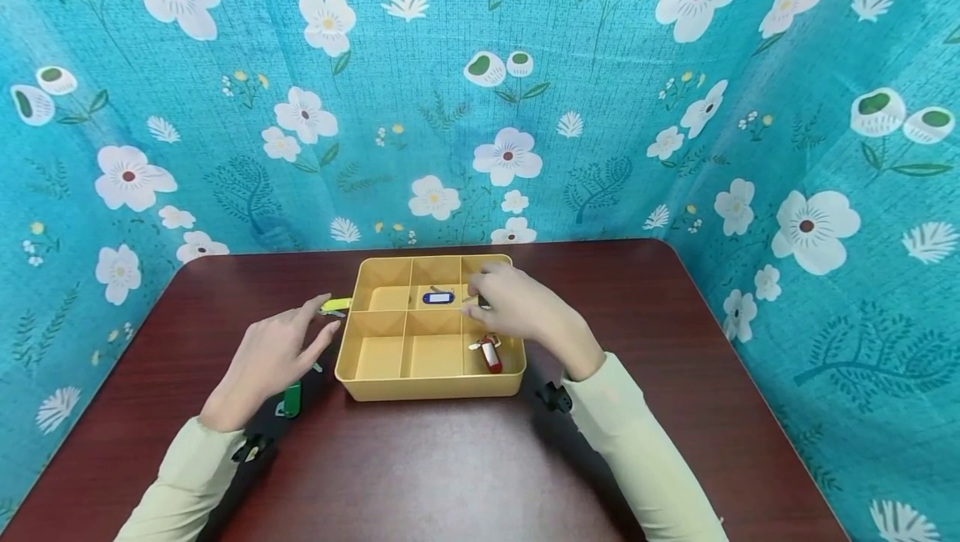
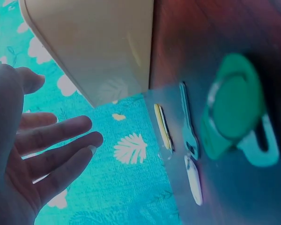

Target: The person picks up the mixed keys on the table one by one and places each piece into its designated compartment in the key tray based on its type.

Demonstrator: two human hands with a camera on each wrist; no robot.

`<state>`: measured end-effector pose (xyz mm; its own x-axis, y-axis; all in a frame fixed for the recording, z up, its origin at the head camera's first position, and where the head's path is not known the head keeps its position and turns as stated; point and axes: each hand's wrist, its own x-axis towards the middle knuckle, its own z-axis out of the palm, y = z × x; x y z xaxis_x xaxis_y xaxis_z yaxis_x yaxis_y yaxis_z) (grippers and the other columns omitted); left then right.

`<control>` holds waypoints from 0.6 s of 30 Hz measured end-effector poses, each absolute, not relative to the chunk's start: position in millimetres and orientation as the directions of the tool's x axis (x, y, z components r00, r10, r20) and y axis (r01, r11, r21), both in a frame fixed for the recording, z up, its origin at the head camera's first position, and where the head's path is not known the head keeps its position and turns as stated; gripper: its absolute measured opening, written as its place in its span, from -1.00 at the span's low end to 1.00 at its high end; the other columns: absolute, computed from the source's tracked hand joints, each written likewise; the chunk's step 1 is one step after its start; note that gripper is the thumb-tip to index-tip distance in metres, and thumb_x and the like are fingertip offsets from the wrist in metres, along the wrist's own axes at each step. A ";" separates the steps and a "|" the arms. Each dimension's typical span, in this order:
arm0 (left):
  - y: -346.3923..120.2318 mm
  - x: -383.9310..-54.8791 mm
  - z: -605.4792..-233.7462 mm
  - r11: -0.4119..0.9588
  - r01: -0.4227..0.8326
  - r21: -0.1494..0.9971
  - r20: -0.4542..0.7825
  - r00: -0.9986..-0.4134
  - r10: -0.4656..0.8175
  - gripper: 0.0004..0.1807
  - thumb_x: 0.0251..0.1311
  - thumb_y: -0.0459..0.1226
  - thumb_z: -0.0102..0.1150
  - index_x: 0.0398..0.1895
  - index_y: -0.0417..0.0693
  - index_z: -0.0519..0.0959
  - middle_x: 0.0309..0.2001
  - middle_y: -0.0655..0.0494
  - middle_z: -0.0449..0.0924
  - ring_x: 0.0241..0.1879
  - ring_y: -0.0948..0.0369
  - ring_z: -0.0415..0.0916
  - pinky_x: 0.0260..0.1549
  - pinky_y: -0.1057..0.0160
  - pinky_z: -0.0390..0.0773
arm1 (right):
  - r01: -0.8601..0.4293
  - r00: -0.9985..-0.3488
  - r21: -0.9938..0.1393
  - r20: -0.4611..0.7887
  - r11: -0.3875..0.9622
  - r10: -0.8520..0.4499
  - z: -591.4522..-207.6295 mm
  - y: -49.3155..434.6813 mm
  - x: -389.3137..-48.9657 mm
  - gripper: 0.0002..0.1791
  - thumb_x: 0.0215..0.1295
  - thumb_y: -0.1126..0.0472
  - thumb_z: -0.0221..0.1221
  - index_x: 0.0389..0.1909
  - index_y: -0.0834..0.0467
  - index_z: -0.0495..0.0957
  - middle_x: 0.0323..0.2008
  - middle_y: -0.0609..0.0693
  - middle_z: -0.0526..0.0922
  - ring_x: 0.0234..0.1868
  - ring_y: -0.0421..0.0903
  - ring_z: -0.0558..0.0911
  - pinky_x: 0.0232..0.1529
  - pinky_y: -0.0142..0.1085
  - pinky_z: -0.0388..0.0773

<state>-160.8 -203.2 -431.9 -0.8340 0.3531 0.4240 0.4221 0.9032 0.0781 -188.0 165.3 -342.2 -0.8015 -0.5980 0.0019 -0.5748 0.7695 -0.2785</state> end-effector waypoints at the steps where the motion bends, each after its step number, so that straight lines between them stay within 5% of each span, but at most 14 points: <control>1: -204.6 -160.4 -432.4 0.905 0.415 0.091 0.417 -0.842 0.344 -0.43 0.39 -0.02 0.29 0.30 -0.20 0.56 -0.36 -0.07 0.77 -0.44 0.04 0.71 -0.49 0.02 0.73 | -0.564 -0.809 -0.283 -0.002 0.776 -0.588 -342.6 166.3 -186.3 -0.65 0.47 -0.01 0.30 0.04 0.17 0.72 -0.01 0.06 0.71 0.03 0.00 0.63 0.07 -0.09 0.68; 6: -209.3 -158.0 -434.7 0.915 0.375 0.147 0.364 -0.881 0.303 -0.49 0.39 -0.04 0.30 0.24 -0.18 0.61 -0.06 -0.14 0.77 -0.33 0.03 0.72 -0.39 -0.02 0.77 | -0.513 -0.838 -0.315 -0.019 0.798 -0.546 -345.3 171.8 -178.7 -0.51 0.49 -0.05 0.27 0.23 0.20 0.61 0.11 0.12 0.62 0.09 0.02 0.59 0.15 -0.04 0.65; 12: -214.3 -155.0 -439.2 0.921 0.356 0.157 0.331 -0.898 0.291 -0.64 0.38 -0.06 0.31 0.03 -0.13 0.70 -0.14 -0.06 0.67 -0.36 0.11 0.61 -0.43 0.05 0.74 | -0.490 -0.850 -0.347 -0.016 0.800 -0.527 -348.9 175.3 -173.8 -0.45 0.51 -0.04 0.25 0.34 0.21 0.53 0.19 0.15 0.58 0.13 0.05 0.59 0.22 0.02 0.63; 18: -222.0 -151.1 -444.0 0.918 0.358 0.171 0.324 -0.900 0.291 -0.63 0.39 -0.08 0.30 0.07 -0.15 0.68 -0.06 -0.09 0.71 -0.21 0.04 0.69 -0.28 -0.04 0.78 | -0.481 -0.856 -0.345 -0.014 0.806 -0.517 -353.0 178.6 -168.7 -0.41 0.49 -0.06 0.27 0.34 0.23 0.53 0.22 0.17 0.58 0.18 0.09 0.57 0.23 0.04 0.62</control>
<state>-151.1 -222.0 -444.0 -0.9002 0.2907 0.3242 0.3580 0.9179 0.1713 -168.7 178.6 -353.0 -0.8561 -0.5167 -0.0135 -0.4811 0.8061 -0.3445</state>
